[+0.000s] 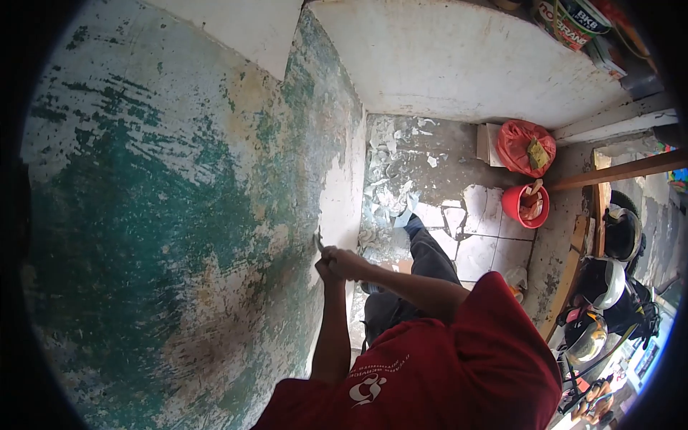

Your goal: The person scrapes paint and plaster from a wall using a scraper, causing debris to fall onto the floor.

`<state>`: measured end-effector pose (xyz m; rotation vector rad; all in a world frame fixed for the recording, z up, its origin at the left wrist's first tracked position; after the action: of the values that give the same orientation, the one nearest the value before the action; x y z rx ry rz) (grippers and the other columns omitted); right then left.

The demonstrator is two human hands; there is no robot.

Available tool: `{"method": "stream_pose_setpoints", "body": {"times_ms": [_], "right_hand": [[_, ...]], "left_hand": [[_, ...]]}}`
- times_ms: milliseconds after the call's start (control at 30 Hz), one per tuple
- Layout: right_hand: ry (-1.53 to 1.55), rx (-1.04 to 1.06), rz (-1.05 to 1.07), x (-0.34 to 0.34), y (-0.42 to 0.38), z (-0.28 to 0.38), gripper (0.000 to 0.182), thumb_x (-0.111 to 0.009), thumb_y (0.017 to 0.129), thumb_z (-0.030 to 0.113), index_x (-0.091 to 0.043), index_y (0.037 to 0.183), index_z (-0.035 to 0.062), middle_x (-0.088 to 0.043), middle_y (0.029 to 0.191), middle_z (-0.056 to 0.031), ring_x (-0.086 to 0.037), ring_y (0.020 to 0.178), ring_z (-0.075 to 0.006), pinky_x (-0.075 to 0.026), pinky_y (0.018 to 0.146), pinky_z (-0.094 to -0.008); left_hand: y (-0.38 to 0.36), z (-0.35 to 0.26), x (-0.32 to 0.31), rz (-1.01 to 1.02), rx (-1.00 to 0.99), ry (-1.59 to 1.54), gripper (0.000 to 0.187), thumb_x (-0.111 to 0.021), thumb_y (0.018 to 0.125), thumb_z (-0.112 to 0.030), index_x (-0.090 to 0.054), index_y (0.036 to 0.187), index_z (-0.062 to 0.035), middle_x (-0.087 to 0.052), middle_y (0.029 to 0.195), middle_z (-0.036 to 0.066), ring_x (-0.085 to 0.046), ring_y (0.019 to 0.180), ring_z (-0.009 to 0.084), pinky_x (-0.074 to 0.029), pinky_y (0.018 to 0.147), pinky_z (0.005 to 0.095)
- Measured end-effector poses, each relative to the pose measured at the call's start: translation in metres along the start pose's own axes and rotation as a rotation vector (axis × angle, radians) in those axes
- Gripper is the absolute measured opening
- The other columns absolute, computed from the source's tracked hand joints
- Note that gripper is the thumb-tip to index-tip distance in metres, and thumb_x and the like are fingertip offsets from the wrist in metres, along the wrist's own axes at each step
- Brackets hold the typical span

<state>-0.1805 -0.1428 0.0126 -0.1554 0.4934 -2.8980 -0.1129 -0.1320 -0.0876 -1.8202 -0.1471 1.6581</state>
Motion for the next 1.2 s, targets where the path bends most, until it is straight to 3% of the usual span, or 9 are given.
{"method": "stream_pose_setpoints", "body": {"times_ms": [33,133,400,500,733,933,967,1000,1200], "right_hand": [[-0.119,0.325,-0.185,0.015,-0.01,0.043,0.029,-0.036,0.071,0.007,-0.058,0.09,0.0071,-0.059,0.068,-0.014,-0.057,0.046,-0.0225,-0.044,0.035,-0.0343],[0.083,-0.337,0.168,0.015,-0.008,0.048,0.027,-0.037,0.071,0.008,-0.058,0.088,0.0076,-0.059,0.072,-0.015,-0.058,0.051,-0.0236,-0.047,0.042,-0.0345],[-0.029,0.09,0.003,0.009,0.009,0.024,0.03,-0.037,0.072,0.01,-0.056,0.095,0.0079,-0.06,0.071,-0.016,-0.059,0.051,-0.0259,-0.048,0.043,-0.0347],[0.109,-0.349,0.227,0.008,0.025,0.012,0.029,-0.037,0.071,0.009,-0.056,0.092,0.0052,-0.055,0.056,-0.0143,-0.054,0.041,-0.0203,-0.043,0.034,-0.0323],[-0.014,-0.061,0.058,0.027,0.009,0.047,0.027,-0.038,0.072,0.012,-0.054,0.094,0.0078,-0.058,0.073,-0.0177,-0.057,0.046,-0.0245,-0.047,0.04,-0.0332],[0.064,-0.372,0.156,0.037,0.013,0.024,0.031,-0.037,0.074,0.012,-0.052,0.1,0.0062,-0.058,0.071,-0.0177,-0.055,0.043,-0.0218,-0.043,0.033,-0.0304],[0.054,-0.316,0.125,0.045,0.0,0.034,0.031,-0.036,0.075,0.013,-0.052,0.101,0.0068,-0.058,0.069,-0.0164,-0.055,0.042,-0.0216,-0.043,0.033,-0.0306],[-0.099,0.324,-0.218,0.03,0.009,0.017,0.032,-0.035,0.075,0.013,-0.051,0.103,0.0073,-0.058,0.065,-0.0144,-0.054,0.041,-0.0206,-0.042,0.033,-0.0301],[0.133,-0.299,0.152,0.036,0.033,0.016,0.029,-0.036,0.074,0.01,-0.053,0.097,0.0069,-0.057,0.065,-0.0147,-0.054,0.042,-0.0216,-0.044,0.037,-0.0316]], "left_hand": [[0.0,-0.001,-0.007,0.03,0.006,-0.062,0.012,-0.035,0.074,-0.008,-0.042,0.065,-0.0064,-0.042,0.063,0.002,-0.042,0.059,0.0144,-0.037,0.06,0.0273],[0.003,-0.024,0.009,-0.064,-0.061,0.126,0.013,-0.035,0.075,-0.009,-0.042,0.065,-0.0062,-0.043,0.064,0.003,-0.042,0.061,0.0151,-0.038,0.06,0.028],[0.001,0.0,-0.027,-0.018,-0.048,-0.211,0.012,-0.038,0.074,-0.004,-0.041,0.063,-0.0069,-0.042,0.063,0.004,-0.042,0.061,0.0146,-0.038,0.06,0.0271],[0.011,-0.008,-0.017,-0.171,0.121,0.51,0.014,-0.037,0.075,-0.005,-0.039,0.062,-0.0069,-0.04,0.062,0.003,-0.04,0.06,0.0146,-0.037,0.06,0.0268],[0.015,-0.002,-0.01,-0.055,0.016,-0.122,0.012,-0.036,0.074,-0.009,-0.039,0.063,-0.0077,-0.039,0.062,0.003,-0.04,0.06,0.0149,-0.037,0.061,0.0278],[0.049,-0.009,0.036,-0.144,-0.03,0.116,0.012,-0.036,0.074,-0.01,-0.041,0.064,-0.0069,-0.041,0.063,0.002,-0.04,0.059,0.0149,-0.037,0.061,0.0283],[0.047,-0.005,0.039,-0.025,0.022,0.141,0.011,-0.037,0.073,-0.008,-0.042,0.063,-0.0066,-0.04,0.062,0.002,-0.04,0.058,0.015,-0.037,0.061,0.0283],[0.036,0.001,0.024,0.009,0.047,-0.133,0.011,-0.038,0.073,-0.007,-0.042,0.063,-0.0065,-0.04,0.062,0.002,-0.04,0.058,0.0152,-0.037,0.06,0.0286],[0.044,-0.001,-0.015,-0.132,0.006,0.291,0.01,-0.036,0.072,-0.006,-0.04,0.063,-0.0075,-0.037,0.059,0.001,-0.038,0.058,0.0153,-0.036,0.06,0.0291]]}}
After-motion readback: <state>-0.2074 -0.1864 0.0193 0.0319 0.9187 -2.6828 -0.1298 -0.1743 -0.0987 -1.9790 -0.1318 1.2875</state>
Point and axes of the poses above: each hand's wrist, its own y-axis towards the middle knuckle, its own x-axis out of the back of the hand, z = x × y, the point moved 9 cm from there along y, towards the middle knuckle
